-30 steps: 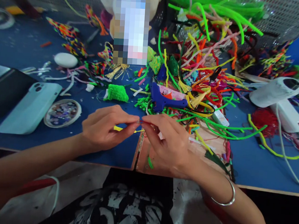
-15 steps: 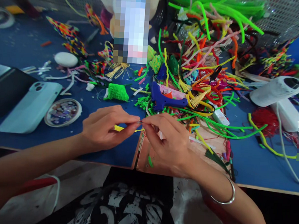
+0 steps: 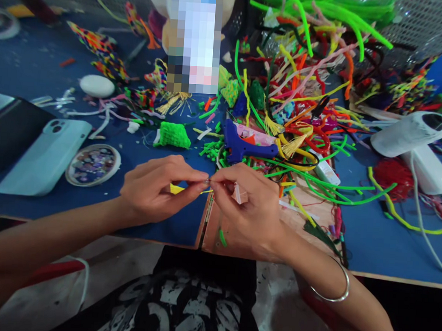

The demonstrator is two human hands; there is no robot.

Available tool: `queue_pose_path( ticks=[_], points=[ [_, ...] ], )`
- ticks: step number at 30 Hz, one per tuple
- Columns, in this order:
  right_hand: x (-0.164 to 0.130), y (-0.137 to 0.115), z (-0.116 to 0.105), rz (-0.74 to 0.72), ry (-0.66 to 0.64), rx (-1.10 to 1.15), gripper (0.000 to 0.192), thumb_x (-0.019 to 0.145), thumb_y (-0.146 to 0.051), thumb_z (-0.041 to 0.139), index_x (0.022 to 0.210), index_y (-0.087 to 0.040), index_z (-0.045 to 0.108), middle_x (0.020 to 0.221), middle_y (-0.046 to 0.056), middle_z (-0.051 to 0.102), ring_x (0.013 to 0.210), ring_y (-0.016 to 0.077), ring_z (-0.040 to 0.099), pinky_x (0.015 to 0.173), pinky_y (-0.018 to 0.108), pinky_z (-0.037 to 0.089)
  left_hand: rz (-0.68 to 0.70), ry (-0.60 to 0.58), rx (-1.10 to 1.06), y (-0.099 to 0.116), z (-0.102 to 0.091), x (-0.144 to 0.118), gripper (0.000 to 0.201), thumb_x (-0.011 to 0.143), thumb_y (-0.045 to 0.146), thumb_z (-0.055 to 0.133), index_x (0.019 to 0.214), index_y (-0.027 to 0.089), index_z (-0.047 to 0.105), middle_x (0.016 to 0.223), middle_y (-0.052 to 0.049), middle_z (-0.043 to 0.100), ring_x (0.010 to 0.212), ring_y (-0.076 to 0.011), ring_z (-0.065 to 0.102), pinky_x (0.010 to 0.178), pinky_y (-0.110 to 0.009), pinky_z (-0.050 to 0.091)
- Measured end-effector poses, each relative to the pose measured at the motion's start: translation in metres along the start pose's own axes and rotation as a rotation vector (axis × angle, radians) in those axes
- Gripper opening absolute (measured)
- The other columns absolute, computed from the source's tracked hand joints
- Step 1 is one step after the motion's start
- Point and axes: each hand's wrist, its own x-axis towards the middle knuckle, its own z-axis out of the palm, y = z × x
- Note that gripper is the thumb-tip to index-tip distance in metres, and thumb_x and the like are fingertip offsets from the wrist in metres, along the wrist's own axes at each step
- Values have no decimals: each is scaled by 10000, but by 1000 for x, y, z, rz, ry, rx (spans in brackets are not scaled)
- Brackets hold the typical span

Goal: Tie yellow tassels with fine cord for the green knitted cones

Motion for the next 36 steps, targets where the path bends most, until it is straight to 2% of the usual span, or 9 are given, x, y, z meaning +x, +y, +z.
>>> queue_pose_path(
  ticks=[5,11,21,25,32,36],
  points=[
    [3,-2,0,-35,6,-27,134,798,-92,564,791,-219,605,653,-19,611,561,87,547,503,220,430,-35,2,-38,0,1,0,67,788,126,637,798,190,621,667,26,690,564,-68,609,501,-167,484],
    [5,-1,-1,-78,15,-38,182,782,-48,578,768,-226,613,660,-20,637,566,92,564,548,238,459,-59,-23,-79,-1,0,2,59,783,113,640,790,171,634,628,17,666,559,-65,604,502,-155,472],
    [3,2,-3,71,-29,68,87,820,-134,616,849,-212,637,742,-27,665,657,82,609,606,213,473,-89,-71,-94,-2,-6,5,33,784,152,663,798,175,644,650,30,672,504,-43,545,468,-149,443],
    [2,4,-3,137,-36,209,188,809,-157,636,983,-222,608,832,-20,659,725,90,622,637,218,484,-96,-57,-59,0,-7,5,37,776,133,673,793,150,645,665,22,687,516,-34,560,485,-130,450],
    [1,4,-2,30,8,79,127,803,-125,633,902,-202,618,766,-21,643,650,77,578,586,210,460,-86,-44,-24,2,-7,7,32,771,130,679,785,133,651,643,23,681,571,-37,601,529,-112,469],
    [3,3,-1,-116,52,-68,141,796,-86,624,889,-190,601,730,-12,631,616,82,569,545,212,454,-81,-53,-34,1,-7,7,38,765,107,677,792,120,653,645,16,681,590,-39,610,552,-111,475]
  ],
)
